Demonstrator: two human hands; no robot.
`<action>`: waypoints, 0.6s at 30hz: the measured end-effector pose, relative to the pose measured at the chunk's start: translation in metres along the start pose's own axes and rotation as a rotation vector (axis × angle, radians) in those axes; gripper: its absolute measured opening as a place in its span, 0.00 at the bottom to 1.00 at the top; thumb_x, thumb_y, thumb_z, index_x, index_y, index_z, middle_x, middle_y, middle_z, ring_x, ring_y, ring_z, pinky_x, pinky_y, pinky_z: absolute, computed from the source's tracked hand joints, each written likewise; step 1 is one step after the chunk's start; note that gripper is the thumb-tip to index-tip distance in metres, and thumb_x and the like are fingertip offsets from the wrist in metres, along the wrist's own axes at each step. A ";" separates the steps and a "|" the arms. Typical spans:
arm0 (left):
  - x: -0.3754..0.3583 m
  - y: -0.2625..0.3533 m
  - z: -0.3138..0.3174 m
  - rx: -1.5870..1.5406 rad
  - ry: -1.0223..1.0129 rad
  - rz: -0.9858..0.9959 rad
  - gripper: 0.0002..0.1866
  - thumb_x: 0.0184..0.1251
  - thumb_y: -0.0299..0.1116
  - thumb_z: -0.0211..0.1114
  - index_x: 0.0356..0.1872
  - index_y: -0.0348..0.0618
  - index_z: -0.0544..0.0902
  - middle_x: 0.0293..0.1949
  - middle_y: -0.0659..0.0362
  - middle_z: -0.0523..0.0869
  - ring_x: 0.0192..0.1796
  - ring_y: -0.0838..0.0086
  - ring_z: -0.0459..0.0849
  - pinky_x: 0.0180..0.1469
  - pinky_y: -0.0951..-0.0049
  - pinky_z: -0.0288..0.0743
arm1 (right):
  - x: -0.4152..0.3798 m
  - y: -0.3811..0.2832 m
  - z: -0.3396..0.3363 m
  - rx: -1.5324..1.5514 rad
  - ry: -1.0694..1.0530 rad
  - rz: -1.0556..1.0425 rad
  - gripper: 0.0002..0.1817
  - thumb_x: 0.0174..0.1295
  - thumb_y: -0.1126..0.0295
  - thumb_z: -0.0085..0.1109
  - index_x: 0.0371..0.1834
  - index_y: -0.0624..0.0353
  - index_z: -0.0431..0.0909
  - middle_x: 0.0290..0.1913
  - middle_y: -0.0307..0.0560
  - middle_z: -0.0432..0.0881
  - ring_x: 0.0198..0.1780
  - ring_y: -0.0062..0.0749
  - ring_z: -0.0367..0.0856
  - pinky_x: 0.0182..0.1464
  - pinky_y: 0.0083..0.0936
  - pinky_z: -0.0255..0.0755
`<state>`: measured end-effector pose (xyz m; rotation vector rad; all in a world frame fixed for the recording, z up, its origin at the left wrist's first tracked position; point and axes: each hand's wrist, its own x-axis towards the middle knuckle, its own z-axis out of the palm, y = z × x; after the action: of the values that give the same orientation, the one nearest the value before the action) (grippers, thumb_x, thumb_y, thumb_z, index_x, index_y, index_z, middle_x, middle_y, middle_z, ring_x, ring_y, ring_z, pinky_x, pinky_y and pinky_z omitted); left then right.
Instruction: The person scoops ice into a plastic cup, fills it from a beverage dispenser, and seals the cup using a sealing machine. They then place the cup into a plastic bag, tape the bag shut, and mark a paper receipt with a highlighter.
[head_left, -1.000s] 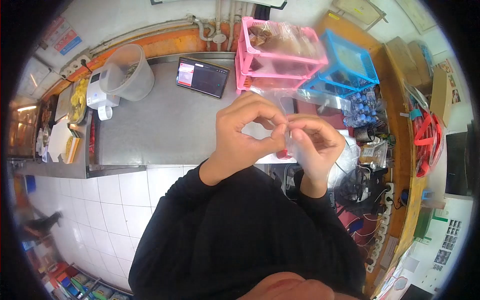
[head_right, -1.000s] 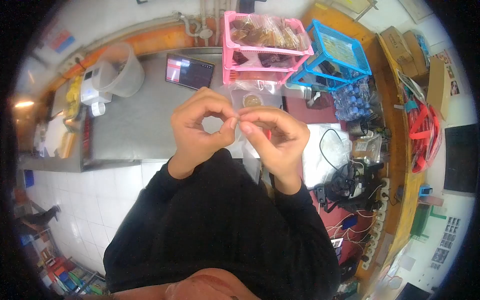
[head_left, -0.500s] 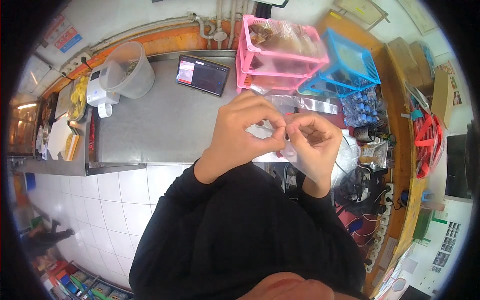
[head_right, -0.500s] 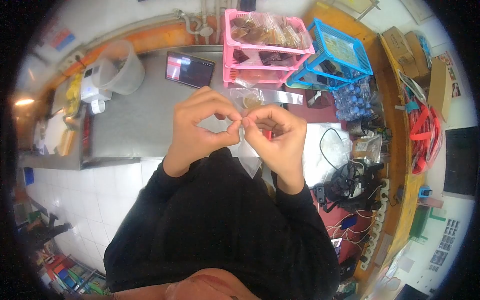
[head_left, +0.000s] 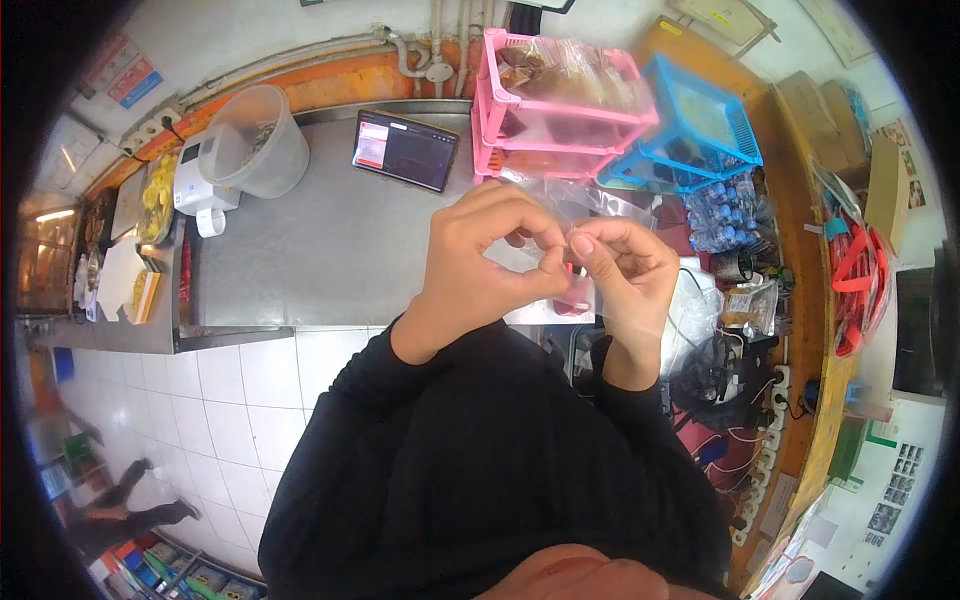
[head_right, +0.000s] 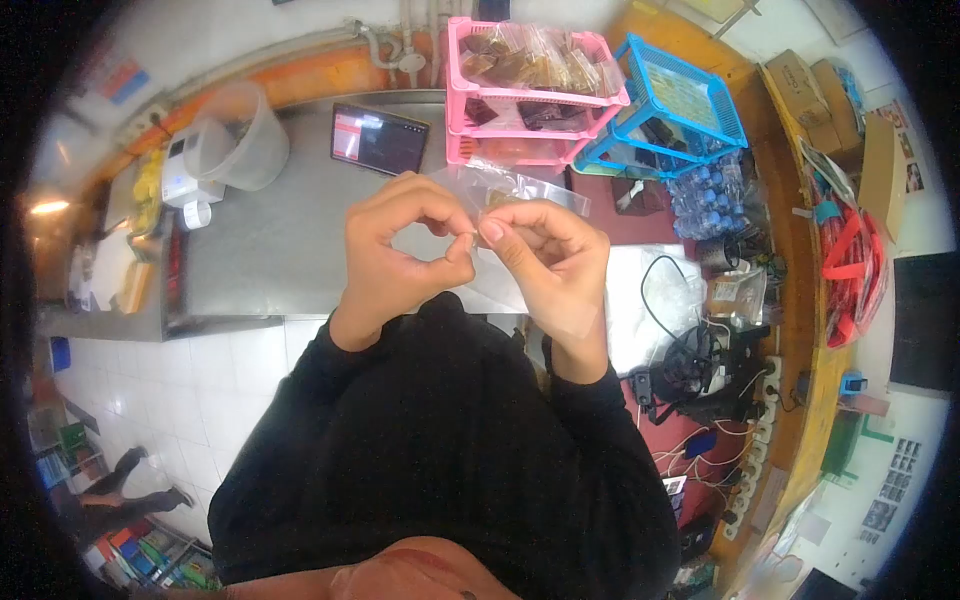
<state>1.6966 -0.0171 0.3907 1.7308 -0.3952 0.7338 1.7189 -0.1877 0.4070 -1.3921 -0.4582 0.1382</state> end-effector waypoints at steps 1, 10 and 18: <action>0.000 -0.001 0.000 -0.010 0.005 -0.019 0.09 0.40 0.19 0.70 0.25 0.41 0.82 0.27 0.61 0.83 0.29 0.76 0.78 0.33 0.77 0.71 | 0.001 0.002 -0.001 0.000 0.001 0.001 0.05 0.62 0.81 0.64 0.41 0.70 0.82 0.41 0.50 0.86 0.43 0.26 0.84 0.49 0.23 0.77; 0.000 -0.004 -0.002 -0.068 -0.014 -0.053 0.08 0.44 0.19 0.70 0.27 0.40 0.83 0.29 0.62 0.85 0.31 0.77 0.79 0.34 0.78 0.72 | 0.001 -0.002 0.005 0.071 0.001 0.032 0.08 0.62 0.79 0.65 0.43 0.70 0.82 0.41 0.49 0.86 0.43 0.26 0.85 0.51 0.22 0.77; -0.002 -0.007 -0.007 -0.119 -0.061 -0.120 0.07 0.48 0.18 0.69 0.29 0.40 0.83 0.30 0.62 0.84 0.34 0.79 0.80 0.37 0.79 0.74 | 0.003 0.005 0.005 0.017 0.043 0.015 0.06 0.62 0.79 0.65 0.41 0.70 0.82 0.41 0.51 0.87 0.43 0.27 0.85 0.49 0.23 0.78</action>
<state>1.6973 -0.0092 0.3850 1.6525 -0.3661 0.5618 1.7203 -0.1810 0.4029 -1.3797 -0.4106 0.1238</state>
